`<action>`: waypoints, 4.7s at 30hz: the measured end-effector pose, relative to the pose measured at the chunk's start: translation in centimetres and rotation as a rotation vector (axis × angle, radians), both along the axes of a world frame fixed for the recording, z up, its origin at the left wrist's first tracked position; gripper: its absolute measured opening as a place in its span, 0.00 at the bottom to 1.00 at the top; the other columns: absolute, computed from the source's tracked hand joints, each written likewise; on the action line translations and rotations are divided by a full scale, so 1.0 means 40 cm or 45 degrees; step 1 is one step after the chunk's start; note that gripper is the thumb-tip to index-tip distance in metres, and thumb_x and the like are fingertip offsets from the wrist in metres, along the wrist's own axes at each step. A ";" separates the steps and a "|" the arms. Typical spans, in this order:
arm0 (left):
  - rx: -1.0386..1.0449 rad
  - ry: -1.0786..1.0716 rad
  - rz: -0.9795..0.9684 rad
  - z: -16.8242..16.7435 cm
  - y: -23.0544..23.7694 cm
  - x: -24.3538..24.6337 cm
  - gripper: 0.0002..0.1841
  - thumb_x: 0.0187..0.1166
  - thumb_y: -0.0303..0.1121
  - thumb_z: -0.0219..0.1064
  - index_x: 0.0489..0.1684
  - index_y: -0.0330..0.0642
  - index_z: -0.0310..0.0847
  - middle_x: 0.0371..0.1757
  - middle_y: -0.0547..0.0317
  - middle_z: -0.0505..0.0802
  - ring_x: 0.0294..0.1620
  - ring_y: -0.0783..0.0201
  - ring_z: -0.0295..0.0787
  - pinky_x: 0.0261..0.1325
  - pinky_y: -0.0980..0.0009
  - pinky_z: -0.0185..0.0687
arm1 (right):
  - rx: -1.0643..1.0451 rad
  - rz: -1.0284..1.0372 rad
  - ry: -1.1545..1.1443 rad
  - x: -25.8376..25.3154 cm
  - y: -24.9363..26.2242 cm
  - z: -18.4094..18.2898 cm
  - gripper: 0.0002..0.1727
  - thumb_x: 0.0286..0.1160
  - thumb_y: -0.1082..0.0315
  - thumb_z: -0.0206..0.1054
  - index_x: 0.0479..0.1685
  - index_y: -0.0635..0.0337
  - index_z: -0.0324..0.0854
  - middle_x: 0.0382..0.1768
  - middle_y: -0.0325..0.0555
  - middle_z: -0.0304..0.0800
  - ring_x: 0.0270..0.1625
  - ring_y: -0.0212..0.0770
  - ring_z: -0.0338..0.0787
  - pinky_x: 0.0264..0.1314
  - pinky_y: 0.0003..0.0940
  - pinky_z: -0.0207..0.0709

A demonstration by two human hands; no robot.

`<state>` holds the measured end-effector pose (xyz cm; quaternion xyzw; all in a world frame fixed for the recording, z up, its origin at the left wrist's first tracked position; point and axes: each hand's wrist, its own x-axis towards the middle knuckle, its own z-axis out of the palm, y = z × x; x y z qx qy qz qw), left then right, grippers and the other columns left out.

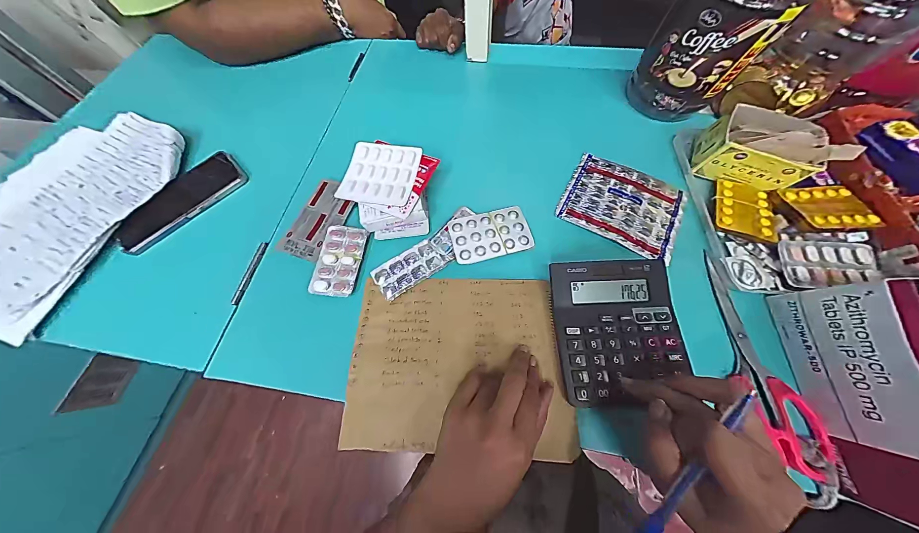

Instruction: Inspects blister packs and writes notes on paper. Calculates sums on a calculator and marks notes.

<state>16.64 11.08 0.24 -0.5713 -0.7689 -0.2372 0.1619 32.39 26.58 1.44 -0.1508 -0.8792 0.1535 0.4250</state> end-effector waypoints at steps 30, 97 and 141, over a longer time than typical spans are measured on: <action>0.037 -0.052 -0.054 -0.005 -0.004 0.001 0.12 0.85 0.38 0.63 0.46 0.46 0.93 0.49 0.55 0.96 0.38 0.63 0.91 0.39 0.72 0.82 | 0.112 0.113 -0.154 -0.023 -0.001 0.012 0.09 0.86 0.61 0.56 0.35 0.48 0.74 0.39 0.38 0.93 0.49 0.37 0.86 0.53 0.30 0.69; 0.097 0.006 -0.022 -0.015 -0.009 0.013 0.13 0.84 0.38 0.64 0.42 0.44 0.94 0.46 0.55 0.97 0.39 0.63 0.92 0.44 0.73 0.82 | 0.133 -0.094 -0.158 0.045 0.002 0.023 0.11 0.86 0.61 0.57 0.33 0.51 0.73 0.33 0.41 0.90 0.43 0.36 0.86 0.52 0.25 0.74; 0.155 0.083 -0.027 -0.013 -0.016 0.009 0.13 0.84 0.37 0.63 0.39 0.45 0.95 0.42 0.60 0.98 0.34 0.65 0.90 0.41 0.71 0.77 | 0.133 -0.035 -0.052 0.036 0.016 0.013 0.11 0.85 0.65 0.57 0.31 0.51 0.67 0.37 0.41 0.92 0.44 0.35 0.84 0.51 0.22 0.71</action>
